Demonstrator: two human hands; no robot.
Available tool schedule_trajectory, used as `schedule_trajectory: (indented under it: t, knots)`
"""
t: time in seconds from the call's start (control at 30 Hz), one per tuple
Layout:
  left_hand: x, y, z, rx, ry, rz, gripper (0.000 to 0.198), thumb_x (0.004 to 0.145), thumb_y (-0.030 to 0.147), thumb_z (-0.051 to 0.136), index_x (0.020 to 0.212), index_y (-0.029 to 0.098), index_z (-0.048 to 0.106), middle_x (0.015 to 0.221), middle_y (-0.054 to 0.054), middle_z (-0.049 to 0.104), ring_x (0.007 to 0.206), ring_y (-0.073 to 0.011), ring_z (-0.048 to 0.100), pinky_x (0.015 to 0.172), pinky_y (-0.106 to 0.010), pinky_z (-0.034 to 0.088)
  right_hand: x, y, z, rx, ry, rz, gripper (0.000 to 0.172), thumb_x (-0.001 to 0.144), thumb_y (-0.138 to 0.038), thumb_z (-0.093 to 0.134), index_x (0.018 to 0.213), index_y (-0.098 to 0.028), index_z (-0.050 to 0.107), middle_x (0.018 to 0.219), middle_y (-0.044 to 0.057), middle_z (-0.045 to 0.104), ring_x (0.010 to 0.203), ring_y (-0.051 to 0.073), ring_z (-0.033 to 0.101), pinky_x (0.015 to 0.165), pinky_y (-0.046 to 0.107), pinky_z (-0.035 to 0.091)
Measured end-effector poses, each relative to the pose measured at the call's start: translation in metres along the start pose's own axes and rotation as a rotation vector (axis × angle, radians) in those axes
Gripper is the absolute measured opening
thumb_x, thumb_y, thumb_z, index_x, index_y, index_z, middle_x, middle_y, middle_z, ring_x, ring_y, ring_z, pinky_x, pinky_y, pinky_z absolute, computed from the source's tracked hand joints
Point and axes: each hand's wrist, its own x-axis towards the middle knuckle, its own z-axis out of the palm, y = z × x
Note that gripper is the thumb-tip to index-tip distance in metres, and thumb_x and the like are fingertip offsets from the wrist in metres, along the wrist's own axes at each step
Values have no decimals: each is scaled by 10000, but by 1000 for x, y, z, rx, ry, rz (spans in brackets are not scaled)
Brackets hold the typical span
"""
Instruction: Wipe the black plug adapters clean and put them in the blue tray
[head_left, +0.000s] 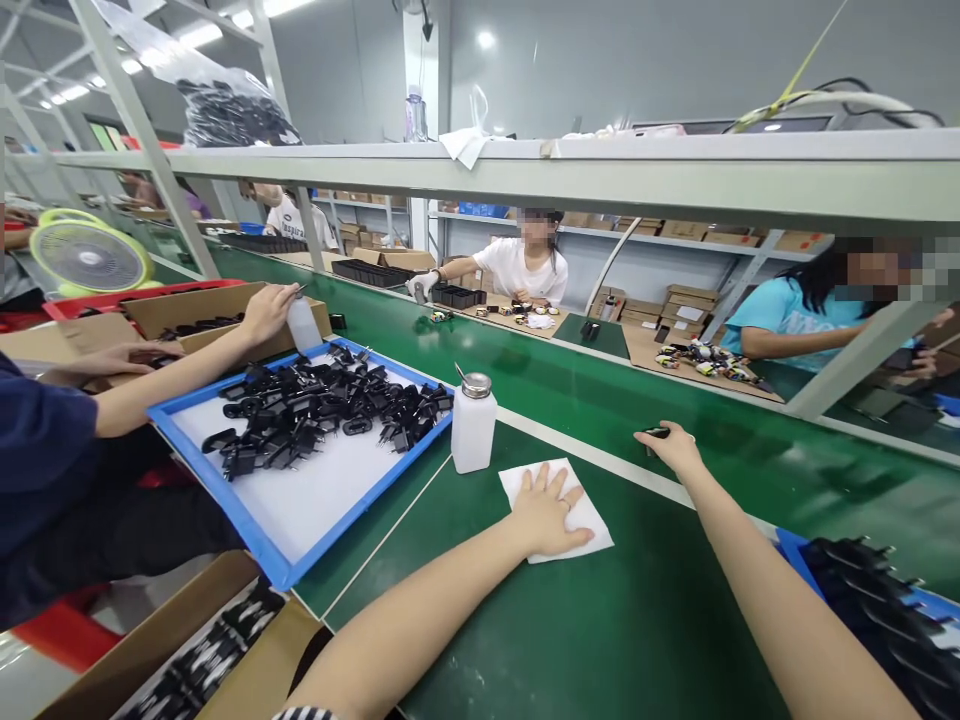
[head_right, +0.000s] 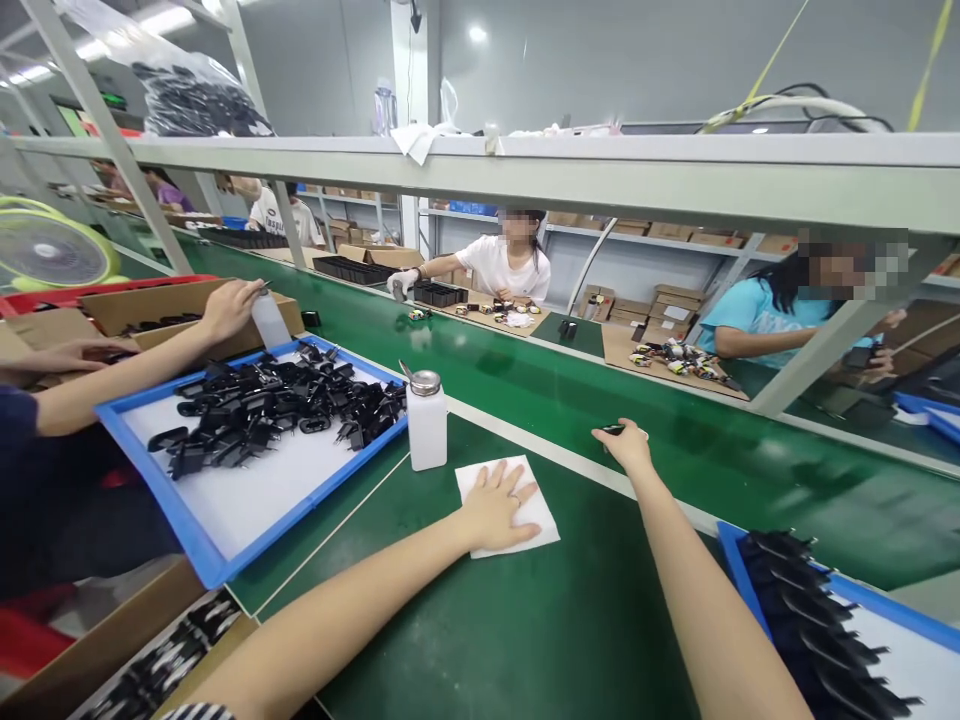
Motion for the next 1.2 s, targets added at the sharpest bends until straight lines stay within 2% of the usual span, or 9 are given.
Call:
schedule_trajectory:
  t: [0.17,0.27,0.33,0.43,0.63,0.8,0.9,1.03,1.2]
  knots:
    - [-26,16,-9,23,112,-69,880,568,714,255,1236,144,199,1314,-142,76,1172,-353,-46,886,-563,7,-51,-53,2,350,-225,-404,366,590,-256,573,922,-150,460,810,47,569,734,163,545,660,254,423]
    - [-72,30,-4,14,118,96,732,628,627,337,1182,148,324,1247,-143,296,1140,-327,222,912,-508,119,-101,-81,6,303,-474,-618,329,553,-254,600,846,-176,473,753,13,556,656,150,533,594,256,422]
    - [-105,35,2,-1,-55,221,469,665,484,442,1045,213,484,1042,-71,535,939,-255,484,866,-413,286,-134,-95,15,240,-557,-768,352,527,-271,627,837,-190,479,778,9,543,675,157,520,592,266,414]
    - [-144,35,1,-112,-287,304,208,689,237,489,872,282,577,883,33,615,742,-160,572,681,-243,410,-176,-109,42,231,-505,-931,421,517,-305,646,879,-194,463,834,26,518,766,182,494,657,294,399]
    - [-176,19,-45,-468,24,59,266,704,391,439,827,201,579,776,19,619,697,-110,556,623,-172,396,-204,-115,88,268,-463,-1031,545,556,-296,626,1023,-135,395,965,103,481,895,215,446,752,334,374]
    - [-152,0,-82,-253,230,-209,246,746,303,354,762,184,568,696,10,603,639,-122,541,585,-205,389,-144,-100,48,248,-337,-900,377,702,-239,480,1065,-166,412,1031,78,494,896,178,478,783,310,368]
    - [-105,-9,-91,-30,112,-308,234,722,158,359,838,168,562,825,-33,603,775,-157,542,659,-225,397,-95,-85,31,6,-357,-691,270,750,-163,380,1000,-153,483,1010,74,522,875,163,499,777,288,374]
    - [-39,-9,-82,72,-54,-333,289,660,30,402,886,131,551,922,-81,578,881,-188,512,716,-231,396,-59,-71,41,-128,-456,-689,315,678,-102,459,987,-143,505,1033,76,517,965,183,448,808,271,350]
    - [-10,-8,-67,101,-99,-423,245,621,28,478,851,72,550,901,-123,565,841,-231,528,690,-269,416,-44,-71,55,-201,-548,-727,223,591,-152,548,813,-163,555,857,67,571,804,213,504,651,284,403]
